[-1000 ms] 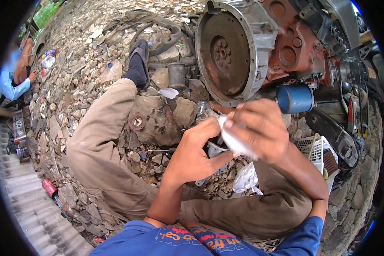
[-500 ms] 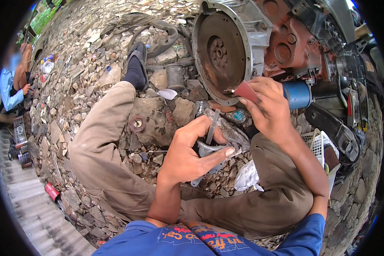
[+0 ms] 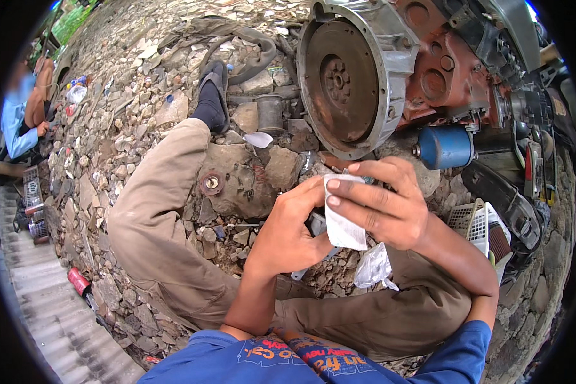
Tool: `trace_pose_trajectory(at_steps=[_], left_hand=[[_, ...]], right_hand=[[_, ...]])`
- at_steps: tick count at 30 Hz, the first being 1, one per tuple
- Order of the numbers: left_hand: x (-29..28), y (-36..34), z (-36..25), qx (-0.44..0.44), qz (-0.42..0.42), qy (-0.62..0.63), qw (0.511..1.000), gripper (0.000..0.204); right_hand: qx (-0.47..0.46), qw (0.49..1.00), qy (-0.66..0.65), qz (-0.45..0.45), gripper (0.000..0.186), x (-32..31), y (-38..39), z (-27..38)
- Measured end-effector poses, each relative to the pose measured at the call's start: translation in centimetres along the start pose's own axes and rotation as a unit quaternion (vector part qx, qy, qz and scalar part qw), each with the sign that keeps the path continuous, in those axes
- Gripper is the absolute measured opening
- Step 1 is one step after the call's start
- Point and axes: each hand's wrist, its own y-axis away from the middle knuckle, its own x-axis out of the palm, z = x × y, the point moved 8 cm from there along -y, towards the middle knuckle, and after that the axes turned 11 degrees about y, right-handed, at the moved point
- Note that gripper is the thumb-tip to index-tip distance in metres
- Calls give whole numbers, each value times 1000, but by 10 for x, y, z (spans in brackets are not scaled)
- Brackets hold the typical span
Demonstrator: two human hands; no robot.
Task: The person sits on the ground and disassembles a mechanical component, likely a starter motor, using a wrench and a cloth. They remove a bolt, wipe the internal parts, and reassemble the unit.
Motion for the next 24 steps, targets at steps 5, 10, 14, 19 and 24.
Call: trace_pose_trajectory(at_steps=[5, 10, 14, 19, 24], left_hand=[[-2, 0, 2, -20, 11, -24, 999, 28], [-5, 1, -11, -37, 47, 7, 998, 23], [-8, 2, -8, -42, 27, 24, 998, 23], [-9, -1, -7, 1, -18, 38, 999, 40], [-10, 3, -2, -1, 51, -70, 996, 50]], right_hand=[[-16, 1000, 1, 1, 40, 2, 8, -3], [210, 977, 35, 27, 34, 26, 47, -82], [170, 984, 39, -28, 34, -10, 21, -54], [23, 999, 30, 23, 36, -5, -9, -3], [-8, 1000, -4, 20, 38, 2, -3, -1]])
